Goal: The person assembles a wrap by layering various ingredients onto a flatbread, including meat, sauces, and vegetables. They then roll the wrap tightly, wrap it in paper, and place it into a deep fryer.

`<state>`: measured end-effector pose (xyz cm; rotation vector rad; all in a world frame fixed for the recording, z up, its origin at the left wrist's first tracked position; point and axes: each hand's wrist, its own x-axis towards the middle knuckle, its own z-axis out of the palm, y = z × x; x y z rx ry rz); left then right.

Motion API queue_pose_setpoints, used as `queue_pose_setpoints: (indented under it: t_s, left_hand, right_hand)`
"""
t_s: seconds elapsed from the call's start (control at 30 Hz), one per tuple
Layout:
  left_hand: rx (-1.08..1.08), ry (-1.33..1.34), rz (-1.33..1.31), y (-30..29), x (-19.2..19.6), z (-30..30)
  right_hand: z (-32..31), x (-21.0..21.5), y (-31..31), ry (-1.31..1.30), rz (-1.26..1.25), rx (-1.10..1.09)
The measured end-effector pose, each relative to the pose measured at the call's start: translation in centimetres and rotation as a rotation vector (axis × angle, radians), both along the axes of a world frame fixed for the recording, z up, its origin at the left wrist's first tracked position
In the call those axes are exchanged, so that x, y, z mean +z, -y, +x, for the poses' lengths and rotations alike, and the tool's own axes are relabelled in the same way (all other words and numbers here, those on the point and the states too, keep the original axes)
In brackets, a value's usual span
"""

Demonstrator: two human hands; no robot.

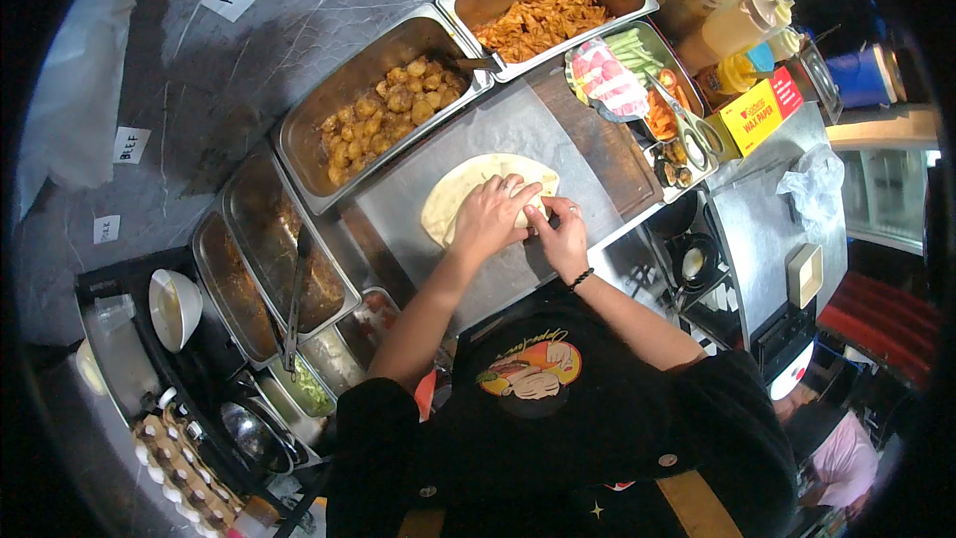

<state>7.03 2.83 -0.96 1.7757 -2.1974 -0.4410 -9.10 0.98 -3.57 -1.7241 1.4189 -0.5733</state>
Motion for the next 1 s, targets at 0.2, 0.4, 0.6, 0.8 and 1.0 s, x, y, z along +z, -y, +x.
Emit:
queue_pose_setpoints:
  t_s: [0.2, 0.4, 0.6, 0.8, 1.0]
  left_hand:
    - [-0.014, -0.002, -0.019, 0.2, 0.5, -0.1]
    - [-0.014, 0.018, 0.014, 0.1, 0.5, 0.0]
    - [-0.014, 0.024, 0.019, 0.1, 0.3, -0.2]
    - [0.000, 0.067, 0.039, 0.0, 0.0, -0.2]
    - [0.034, 0.023, -0.066, -0.1, 0.2, -0.1]
  right_hand:
    - [-1.4, -2.4, 2.2, 0.220, 0.240, -0.250]
    - [-0.6, -0.9, 5.0, 0.206, 0.344, -0.158]
    - [0.0, -2.1, 7.4, 0.175, 0.369, -0.039]
    - [0.7, -1.1, 8.2, 0.066, 0.274, 0.168]
    - [-1.8, 0.3, 8.4, 0.260, 0.408, 0.403]
